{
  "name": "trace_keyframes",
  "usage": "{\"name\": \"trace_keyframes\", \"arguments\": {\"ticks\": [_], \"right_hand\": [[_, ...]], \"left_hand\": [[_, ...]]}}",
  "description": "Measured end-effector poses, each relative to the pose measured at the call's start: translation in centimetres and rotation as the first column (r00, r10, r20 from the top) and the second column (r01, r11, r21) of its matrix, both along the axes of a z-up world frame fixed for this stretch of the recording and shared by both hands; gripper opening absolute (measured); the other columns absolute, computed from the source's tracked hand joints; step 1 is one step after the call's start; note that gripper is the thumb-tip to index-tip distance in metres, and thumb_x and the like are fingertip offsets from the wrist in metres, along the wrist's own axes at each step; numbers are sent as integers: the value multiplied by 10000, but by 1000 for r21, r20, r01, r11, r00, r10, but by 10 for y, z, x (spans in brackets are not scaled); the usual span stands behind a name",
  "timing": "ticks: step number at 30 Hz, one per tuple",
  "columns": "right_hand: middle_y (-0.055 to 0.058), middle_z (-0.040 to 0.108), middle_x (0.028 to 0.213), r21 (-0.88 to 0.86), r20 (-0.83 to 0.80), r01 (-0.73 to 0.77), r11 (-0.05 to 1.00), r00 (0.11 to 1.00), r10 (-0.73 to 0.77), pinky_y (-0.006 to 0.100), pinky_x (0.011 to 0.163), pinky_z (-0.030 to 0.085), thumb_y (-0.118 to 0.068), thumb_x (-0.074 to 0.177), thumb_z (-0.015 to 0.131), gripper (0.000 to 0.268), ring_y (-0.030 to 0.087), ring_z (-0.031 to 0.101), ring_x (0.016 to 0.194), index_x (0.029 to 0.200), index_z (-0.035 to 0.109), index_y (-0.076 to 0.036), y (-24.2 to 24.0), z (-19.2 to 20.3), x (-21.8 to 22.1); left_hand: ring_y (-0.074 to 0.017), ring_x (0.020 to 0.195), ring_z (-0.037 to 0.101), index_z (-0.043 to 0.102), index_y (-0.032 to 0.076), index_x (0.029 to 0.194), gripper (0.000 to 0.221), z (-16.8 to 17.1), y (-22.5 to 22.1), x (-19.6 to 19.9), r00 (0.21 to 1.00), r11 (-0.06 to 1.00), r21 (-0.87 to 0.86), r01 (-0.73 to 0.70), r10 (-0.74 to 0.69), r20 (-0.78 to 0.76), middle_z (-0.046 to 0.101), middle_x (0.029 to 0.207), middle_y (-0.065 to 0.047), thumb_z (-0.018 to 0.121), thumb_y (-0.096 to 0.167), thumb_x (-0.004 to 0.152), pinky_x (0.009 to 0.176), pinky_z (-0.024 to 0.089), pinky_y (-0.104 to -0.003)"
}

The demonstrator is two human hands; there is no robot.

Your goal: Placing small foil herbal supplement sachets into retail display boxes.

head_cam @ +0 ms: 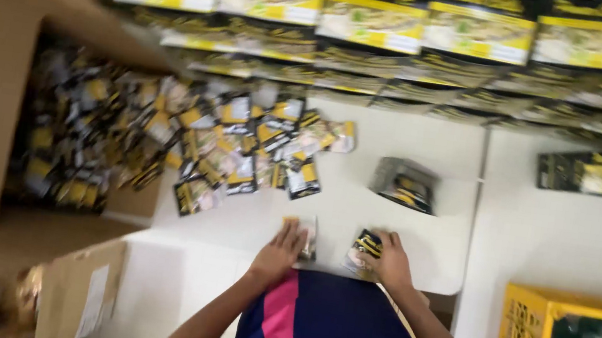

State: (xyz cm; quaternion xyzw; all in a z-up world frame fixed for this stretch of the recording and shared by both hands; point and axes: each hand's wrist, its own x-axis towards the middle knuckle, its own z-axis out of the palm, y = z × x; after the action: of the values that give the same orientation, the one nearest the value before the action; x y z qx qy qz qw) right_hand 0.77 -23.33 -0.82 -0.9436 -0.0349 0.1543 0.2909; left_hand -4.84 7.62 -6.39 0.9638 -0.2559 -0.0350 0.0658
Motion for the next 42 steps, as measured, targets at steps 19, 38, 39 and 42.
{"name": "trace_keyframes", "arguments": {"ticks": [19,38,39,42], "right_hand": [[226,730,1030,91,399,-26,996,917,-13,463,753,578,-58,935,638,295,419,706,870,1220,712,-63,-75,192,109],[268,728,1036,-225,82,-488,843,853,516,559,807,545,-183,932,500,306,464,692,897,1029,738,-17,-50,-39,189],[270,716,1037,-247,158,-526,814,807,569,582,784,532,-207,939,481,334,482,676,876,1051,725,-9,-44,-45,188],[243,716,1158,-474,-238,-650,594,744,624,510,954,560,-239,1032,427,360,369,716,1063,1083,695,-5,-52,-70,190]], "left_hand": [[-244,974,625,612,-55,1294,451,145,-210,197,884,908,184,377,-412,223,683,1026,-122,568,160,900,830,473,-347],[-461,1308,521,347,81,1512,839,25,-194,139,-111,-229,257,-939,-504,-856,481,1487,-286,365,709,957,1133,390,-590],[-487,1440,384,216,102,1595,973,44,-200,155,-174,-268,426,-864,-636,-752,337,1587,-286,325,794,920,1209,310,-631],[-474,1436,395,312,-82,1576,1071,-35,-231,173,64,-363,377,-852,-787,-613,393,1549,-328,309,794,959,1190,309,-622]]}}
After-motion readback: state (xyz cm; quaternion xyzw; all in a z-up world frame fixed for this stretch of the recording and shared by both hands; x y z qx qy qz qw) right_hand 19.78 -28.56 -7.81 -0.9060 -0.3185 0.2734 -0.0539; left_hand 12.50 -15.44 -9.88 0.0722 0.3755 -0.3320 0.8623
